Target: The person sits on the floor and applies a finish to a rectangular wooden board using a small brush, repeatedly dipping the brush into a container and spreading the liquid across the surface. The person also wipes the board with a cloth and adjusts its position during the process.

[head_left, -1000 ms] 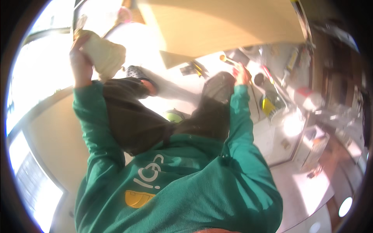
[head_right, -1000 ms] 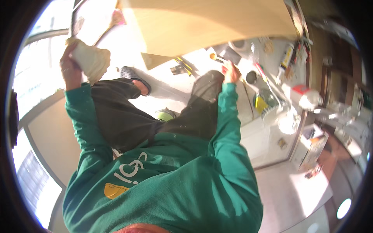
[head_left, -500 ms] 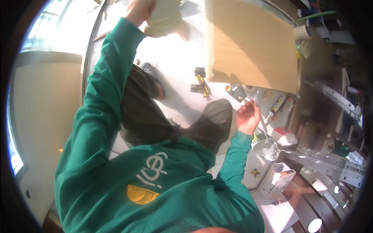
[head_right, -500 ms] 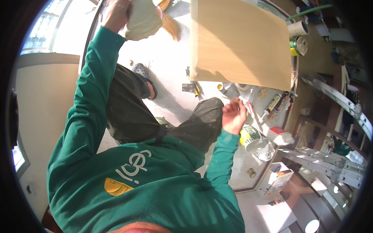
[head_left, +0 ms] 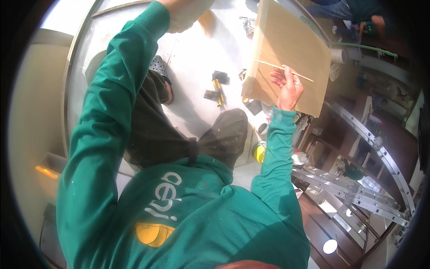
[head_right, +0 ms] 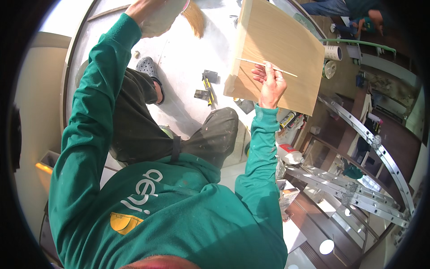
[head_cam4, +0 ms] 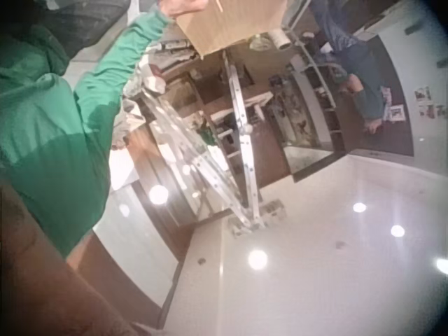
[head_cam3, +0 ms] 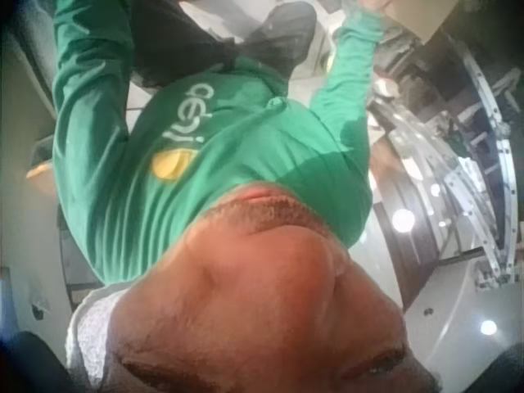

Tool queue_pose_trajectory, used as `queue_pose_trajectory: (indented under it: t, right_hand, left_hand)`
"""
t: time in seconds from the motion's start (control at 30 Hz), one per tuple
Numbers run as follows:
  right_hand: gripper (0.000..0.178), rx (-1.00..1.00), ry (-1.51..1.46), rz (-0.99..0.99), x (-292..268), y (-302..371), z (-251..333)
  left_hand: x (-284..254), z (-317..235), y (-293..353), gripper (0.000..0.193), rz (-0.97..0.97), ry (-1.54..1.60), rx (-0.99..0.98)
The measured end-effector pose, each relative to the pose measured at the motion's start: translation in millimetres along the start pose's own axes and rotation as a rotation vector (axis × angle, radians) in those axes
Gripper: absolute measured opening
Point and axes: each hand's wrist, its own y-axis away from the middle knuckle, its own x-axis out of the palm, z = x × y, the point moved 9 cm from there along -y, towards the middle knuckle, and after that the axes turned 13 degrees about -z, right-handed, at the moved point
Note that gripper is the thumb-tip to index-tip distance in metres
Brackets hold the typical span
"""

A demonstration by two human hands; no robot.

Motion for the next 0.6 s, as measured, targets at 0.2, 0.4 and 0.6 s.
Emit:
queue_pose_trajectory:
  t: [0.2,0.4,0.6]
  right_hand:
    - [0.025,0.019,0.024,0.013,5,-4,-4]
    - [0.024,0.059,0.098,0.050,-2,-2,-11]
    - [0.025,0.029,0.050,0.042,13,-15,-7]
  left_hand:
    - [-9,1,2,0.029,0.011,0.007,0.004]
    - [-11,0,-2,0.029,0.030,-0.008,0.015]
    - [-11,-3,2,0.029,0.028,-0.010,0.019]
